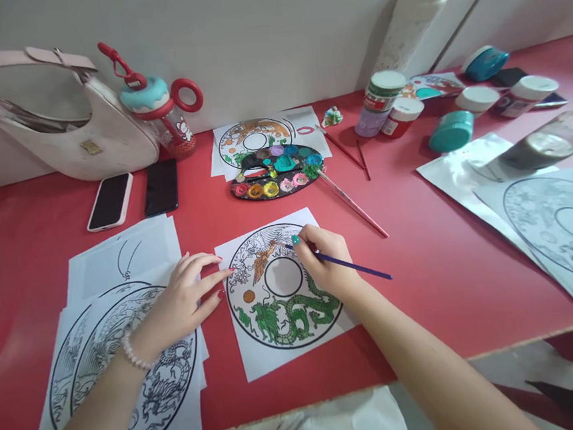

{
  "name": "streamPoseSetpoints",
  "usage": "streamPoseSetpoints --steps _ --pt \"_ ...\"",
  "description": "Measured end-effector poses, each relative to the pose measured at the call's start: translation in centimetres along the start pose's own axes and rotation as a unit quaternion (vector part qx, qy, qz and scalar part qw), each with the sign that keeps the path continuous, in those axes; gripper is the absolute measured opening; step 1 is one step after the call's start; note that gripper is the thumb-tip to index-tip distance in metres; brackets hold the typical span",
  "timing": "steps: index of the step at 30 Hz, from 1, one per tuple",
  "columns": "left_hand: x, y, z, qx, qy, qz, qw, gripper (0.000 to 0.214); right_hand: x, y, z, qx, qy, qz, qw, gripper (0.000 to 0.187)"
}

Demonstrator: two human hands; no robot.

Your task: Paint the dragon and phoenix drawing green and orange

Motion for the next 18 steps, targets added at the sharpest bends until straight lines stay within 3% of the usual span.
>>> streamPoseSetpoints --steps 18 --pt "-0.2 -0.5 0.1 -0.013 -0.031 -0.018 0.999 0.032 1.5 0.0 -0.6 0.031 0.078 0.018 0.996 0.034"
Point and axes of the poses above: each hand's wrist, its own z-axis towards the middle knuckle, its own y-axis out of the back of the hand, x = y × z, the point moved 8 cm from there along z, towards the middle knuckle, and after that the axes turned 11 degrees about -z, right-handed, at the moved point
